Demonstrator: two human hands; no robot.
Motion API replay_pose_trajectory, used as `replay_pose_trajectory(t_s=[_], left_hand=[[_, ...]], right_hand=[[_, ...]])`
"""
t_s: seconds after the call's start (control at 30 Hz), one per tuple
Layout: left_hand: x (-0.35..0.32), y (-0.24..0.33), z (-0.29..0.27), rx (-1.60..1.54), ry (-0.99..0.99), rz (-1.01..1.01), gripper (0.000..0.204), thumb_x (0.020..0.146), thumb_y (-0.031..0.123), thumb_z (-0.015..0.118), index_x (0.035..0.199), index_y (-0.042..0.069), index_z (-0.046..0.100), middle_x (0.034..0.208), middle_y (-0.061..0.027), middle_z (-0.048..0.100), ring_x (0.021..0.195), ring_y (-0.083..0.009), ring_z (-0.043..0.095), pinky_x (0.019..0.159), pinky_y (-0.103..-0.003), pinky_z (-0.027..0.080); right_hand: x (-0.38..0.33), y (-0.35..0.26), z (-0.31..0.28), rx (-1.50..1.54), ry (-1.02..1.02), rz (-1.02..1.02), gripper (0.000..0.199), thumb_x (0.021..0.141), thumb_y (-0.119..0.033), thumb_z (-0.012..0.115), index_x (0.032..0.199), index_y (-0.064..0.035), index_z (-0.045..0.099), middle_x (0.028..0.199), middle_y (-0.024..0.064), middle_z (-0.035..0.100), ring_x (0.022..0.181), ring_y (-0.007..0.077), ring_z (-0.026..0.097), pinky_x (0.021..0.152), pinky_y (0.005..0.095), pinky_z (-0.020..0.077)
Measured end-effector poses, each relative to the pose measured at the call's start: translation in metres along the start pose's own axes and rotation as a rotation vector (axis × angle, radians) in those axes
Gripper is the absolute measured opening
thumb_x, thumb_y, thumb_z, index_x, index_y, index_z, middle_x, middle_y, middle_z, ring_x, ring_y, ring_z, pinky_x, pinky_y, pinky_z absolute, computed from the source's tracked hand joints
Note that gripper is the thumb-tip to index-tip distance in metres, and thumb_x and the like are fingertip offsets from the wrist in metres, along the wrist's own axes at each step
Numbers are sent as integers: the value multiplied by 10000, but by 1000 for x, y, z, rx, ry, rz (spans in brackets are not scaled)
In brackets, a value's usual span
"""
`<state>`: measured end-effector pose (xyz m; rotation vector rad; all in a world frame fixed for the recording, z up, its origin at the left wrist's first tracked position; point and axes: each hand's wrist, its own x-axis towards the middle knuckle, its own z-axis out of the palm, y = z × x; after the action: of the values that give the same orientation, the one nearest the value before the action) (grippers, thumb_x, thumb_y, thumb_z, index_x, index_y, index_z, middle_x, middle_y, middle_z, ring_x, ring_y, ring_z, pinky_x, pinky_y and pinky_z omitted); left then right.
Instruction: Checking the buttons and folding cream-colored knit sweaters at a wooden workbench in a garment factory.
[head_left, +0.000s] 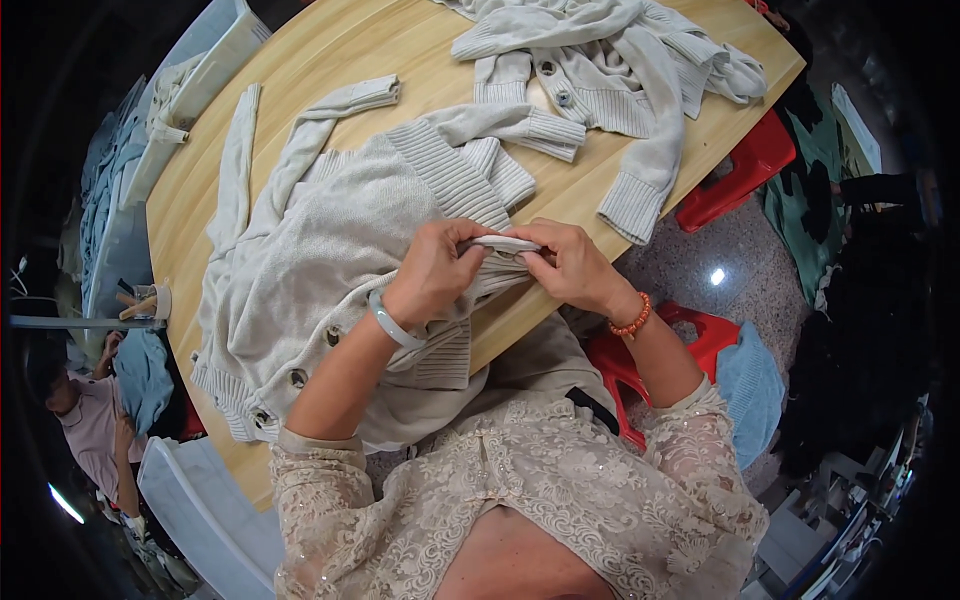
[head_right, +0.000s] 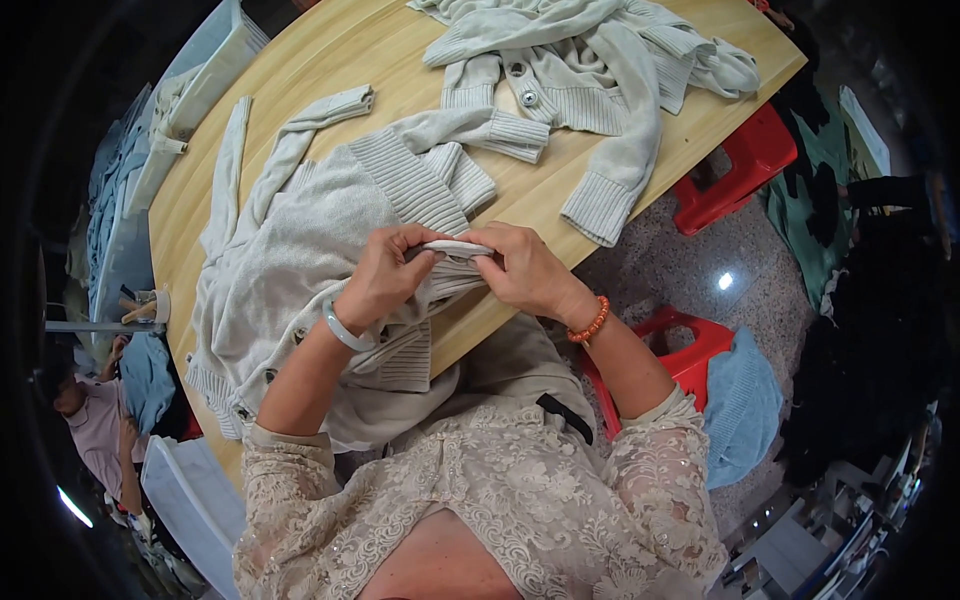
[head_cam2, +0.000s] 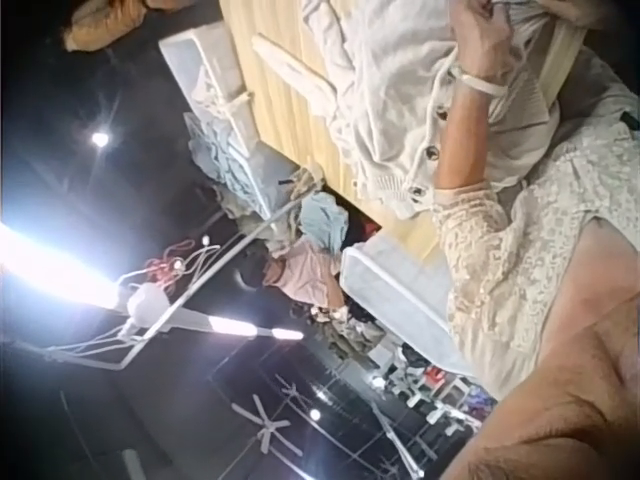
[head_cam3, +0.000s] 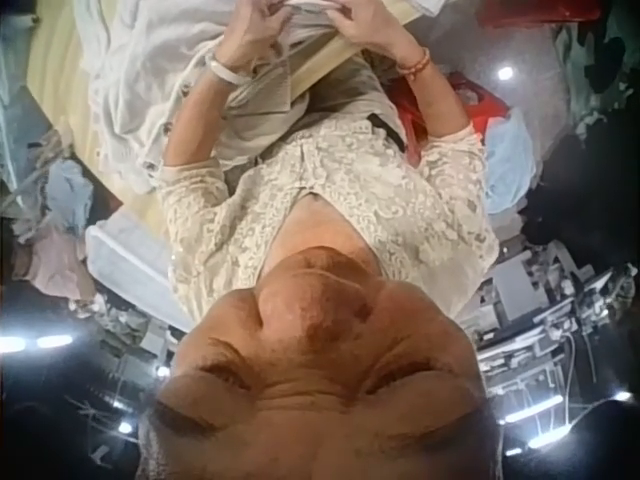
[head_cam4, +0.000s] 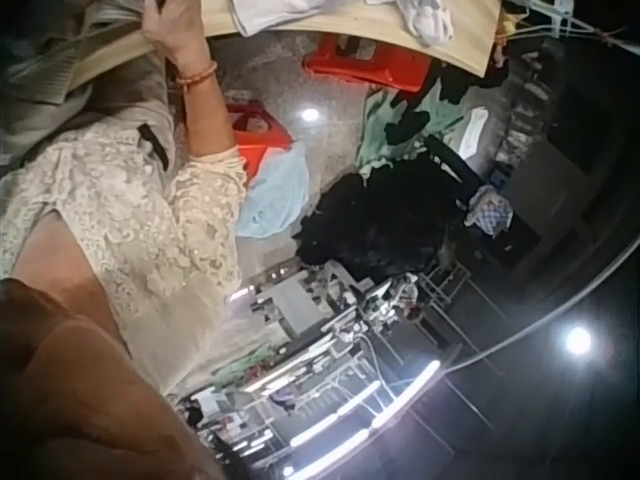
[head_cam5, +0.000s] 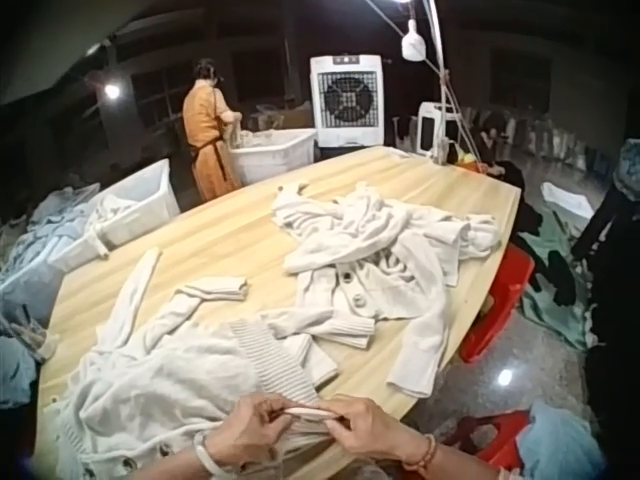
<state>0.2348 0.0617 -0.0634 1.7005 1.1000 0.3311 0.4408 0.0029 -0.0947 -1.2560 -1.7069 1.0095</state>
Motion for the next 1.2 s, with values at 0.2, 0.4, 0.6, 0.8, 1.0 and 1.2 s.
replay_pose_trajectory(t_s=[0.2, 0.4, 0.6, 0.8, 1.0, 1.2], left_hand=[[15, -14, -2, -338, -68, 102, 149, 902, 41, 617, 998, -33, 705, 802, 24, 640, 706, -29, 513, 631, -208, 430], [4, -20, -15, -306, -27, 121, 132, 866, 62, 638, 954, -14, 702, 784, 25, 632, 692, -37, 512, 608, -221, 430], [-4, -7, 16, -114, 113, 391, 150, 889, 104, 639, 998, 1, 650, 847, -95, 676, 774, -149, 613, 692, -315, 493], [-48, -10, 5, -337, 205, 344, 301, 873, 22, 582, 1173, 6, 561, 983, -105, 673, 929, -195, 637, 843, -330, 489], [-153, -27, -30, 498, 683, 457, 753, 675, 147, 819, 1353, 97, 495, 1268, -160, 530, 1250, -347, 466, 1043, -477, 345], [-261, -109, -87, 672, 1139, -227, 1026, 621, 275, 911, 1476, 67, 383, 1337, -165, 488, 1264, -295, 465, 1032, -411, 389]], right_hand=[[1, 4, -2, 77, 100, -66, 269, 818, 46, 557, 1068, 40, 655, 847, 159, 627, 733, 246, 625, 654, 314, 479], [12, -4, 0, 312, -142, 65, 137, 916, -70, 614, 1014, 15, 659, 838, -32, 590, 790, 54, 500, 688, 239, 431], [0, 14, -1, 186, -10, 160, 130, 885, -91, 725, 937, -47, 614, 792, -63, 548, 727, 31, 472, 624, 200, 404], [11, -41, 21, 155, -32, -21, 322, 884, 7, 650, 1176, -30, 518, 1036, 5, 562, 871, 65, 531, 752, 211, 451], [22, -5, -40, 63, 314, -55, 317, 976, 18, 415, 1256, 2, 562, 1183, 37, 594, 999, 96, 537, 872, 240, 450], [55, -13, -49, -186, 386, -183, 320, 1017, -47, 477, 1314, 47, 550, 1260, 118, 613, 1205, 187, 551, 1033, 313, 416]])
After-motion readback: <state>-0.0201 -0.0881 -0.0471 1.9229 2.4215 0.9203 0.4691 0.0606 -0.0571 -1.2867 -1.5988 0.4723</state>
